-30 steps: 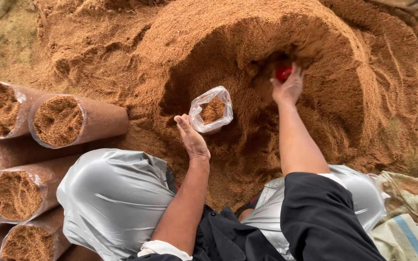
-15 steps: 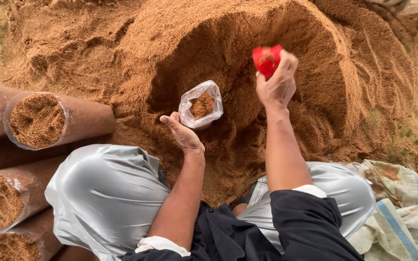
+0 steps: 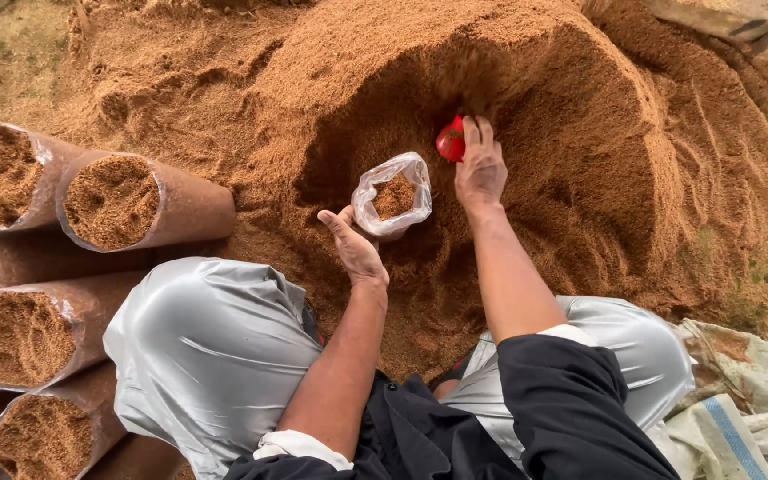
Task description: Filling plastic bags with brown fibrous substrate using a small scoop and packing it down by hand.
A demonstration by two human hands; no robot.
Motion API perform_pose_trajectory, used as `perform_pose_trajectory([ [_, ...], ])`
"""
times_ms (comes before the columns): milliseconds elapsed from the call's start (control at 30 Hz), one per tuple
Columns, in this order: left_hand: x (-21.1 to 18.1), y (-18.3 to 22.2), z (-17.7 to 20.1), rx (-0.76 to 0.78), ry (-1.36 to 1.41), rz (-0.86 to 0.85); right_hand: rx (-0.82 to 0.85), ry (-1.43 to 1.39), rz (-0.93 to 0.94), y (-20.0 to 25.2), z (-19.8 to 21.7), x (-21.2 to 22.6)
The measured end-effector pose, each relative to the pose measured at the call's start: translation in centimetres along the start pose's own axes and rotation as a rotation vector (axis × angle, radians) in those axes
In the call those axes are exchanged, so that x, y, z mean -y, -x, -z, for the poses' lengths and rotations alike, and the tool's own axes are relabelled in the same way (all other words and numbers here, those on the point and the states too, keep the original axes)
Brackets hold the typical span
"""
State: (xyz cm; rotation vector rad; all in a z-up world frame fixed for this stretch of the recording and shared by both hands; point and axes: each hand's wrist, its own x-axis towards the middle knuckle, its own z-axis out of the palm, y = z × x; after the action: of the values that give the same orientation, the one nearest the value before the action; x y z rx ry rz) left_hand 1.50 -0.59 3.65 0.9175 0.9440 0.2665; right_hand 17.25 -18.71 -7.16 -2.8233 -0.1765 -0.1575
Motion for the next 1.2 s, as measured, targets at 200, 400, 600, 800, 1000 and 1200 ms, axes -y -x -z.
perform_pose_trajectory([
  [200,-0.3,0.2,-1.0,0.028,0.041,-0.028,0.178,0.099,-0.025,2.5,2.9,0.8],
  [400,-1.1,1.4,-1.2,0.001,-0.019,-0.06,-0.088,-0.292,-0.183,4.3,8.4,-1.8],
  [600,-2.6,2.8,-2.2,0.013,-0.067,-0.157,-0.107,-0.149,-0.81,7.7,2.9,-8.8],
  [800,-0.2,1.8,-1.3,-0.006,-0.149,-0.228,0.03,-0.426,-0.795,8.8,-3.4,-7.6],
  [1000,1.2,0.0,-0.6,0.028,-0.179,-0.236,0.235,-0.797,-0.908,8.5,0.1,-5.5],
  [1200,0.0,0.7,-1.0,0.134,-0.126,-0.226,0.202,-1.212,-0.897,7.7,5.3,-2.9],
])
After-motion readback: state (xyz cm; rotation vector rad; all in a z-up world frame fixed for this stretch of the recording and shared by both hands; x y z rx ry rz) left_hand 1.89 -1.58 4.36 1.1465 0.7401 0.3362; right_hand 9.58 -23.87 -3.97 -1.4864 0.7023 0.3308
